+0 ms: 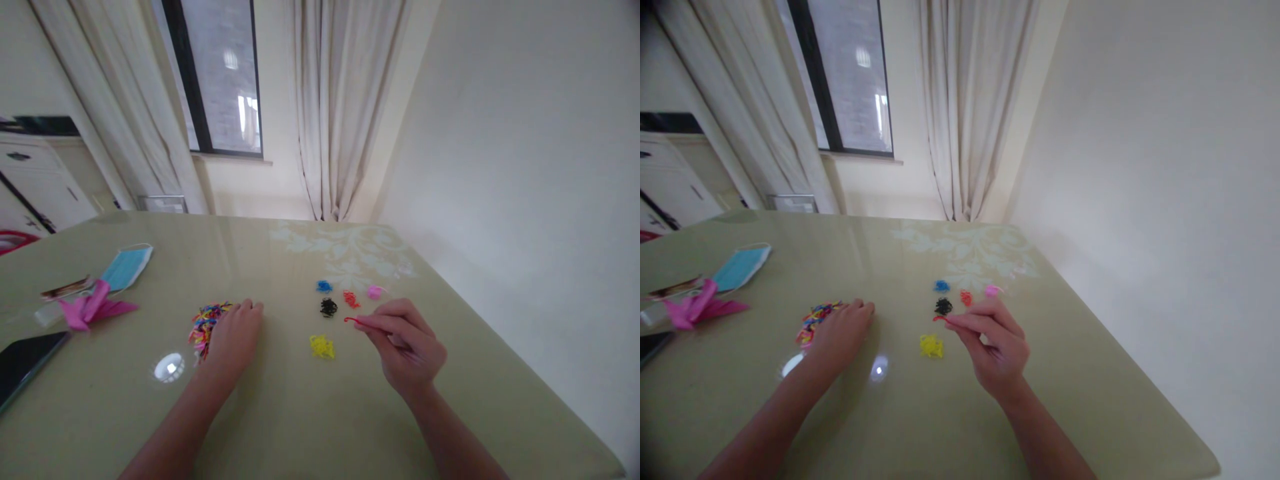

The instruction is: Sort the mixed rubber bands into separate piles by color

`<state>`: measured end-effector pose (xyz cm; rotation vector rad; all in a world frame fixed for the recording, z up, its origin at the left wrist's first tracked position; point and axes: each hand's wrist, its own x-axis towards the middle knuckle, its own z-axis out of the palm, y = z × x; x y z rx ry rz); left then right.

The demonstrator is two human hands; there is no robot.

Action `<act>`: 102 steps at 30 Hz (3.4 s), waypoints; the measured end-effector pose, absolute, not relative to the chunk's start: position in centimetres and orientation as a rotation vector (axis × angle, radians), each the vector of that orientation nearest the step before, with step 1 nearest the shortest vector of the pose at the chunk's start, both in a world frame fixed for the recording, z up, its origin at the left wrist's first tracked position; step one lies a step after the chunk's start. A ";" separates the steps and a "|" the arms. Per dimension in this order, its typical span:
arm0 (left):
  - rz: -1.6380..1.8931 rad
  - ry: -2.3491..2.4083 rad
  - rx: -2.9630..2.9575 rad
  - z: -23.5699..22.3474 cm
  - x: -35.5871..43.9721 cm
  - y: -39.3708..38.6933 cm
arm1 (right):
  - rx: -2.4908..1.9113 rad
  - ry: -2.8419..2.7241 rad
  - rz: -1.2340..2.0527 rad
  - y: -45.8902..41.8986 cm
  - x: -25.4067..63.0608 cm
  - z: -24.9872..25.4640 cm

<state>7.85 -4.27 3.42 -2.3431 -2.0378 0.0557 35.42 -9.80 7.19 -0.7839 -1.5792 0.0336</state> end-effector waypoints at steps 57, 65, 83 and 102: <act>-0.896 -1.712 -3.129 1.8 13.1 -4.9 | -1.554 -1.758 0.199 -0.2 40.3 -0.7; -0.003 -2.191 -2.457 4.3 5.7 -3.2 | -1.526 -1.781 0.163 -0.7 39.9 -0.2; -1.973 -2.212 -2.696 5.2 6.7 -2.6 | -1.416 -1.838 0.212 -2.2 38.3 0.4; -3.259 -1.857 -2.596 5.2 9.8 -5.3 | -1.363 -1.750 0.208 -2.2 37.7 0.7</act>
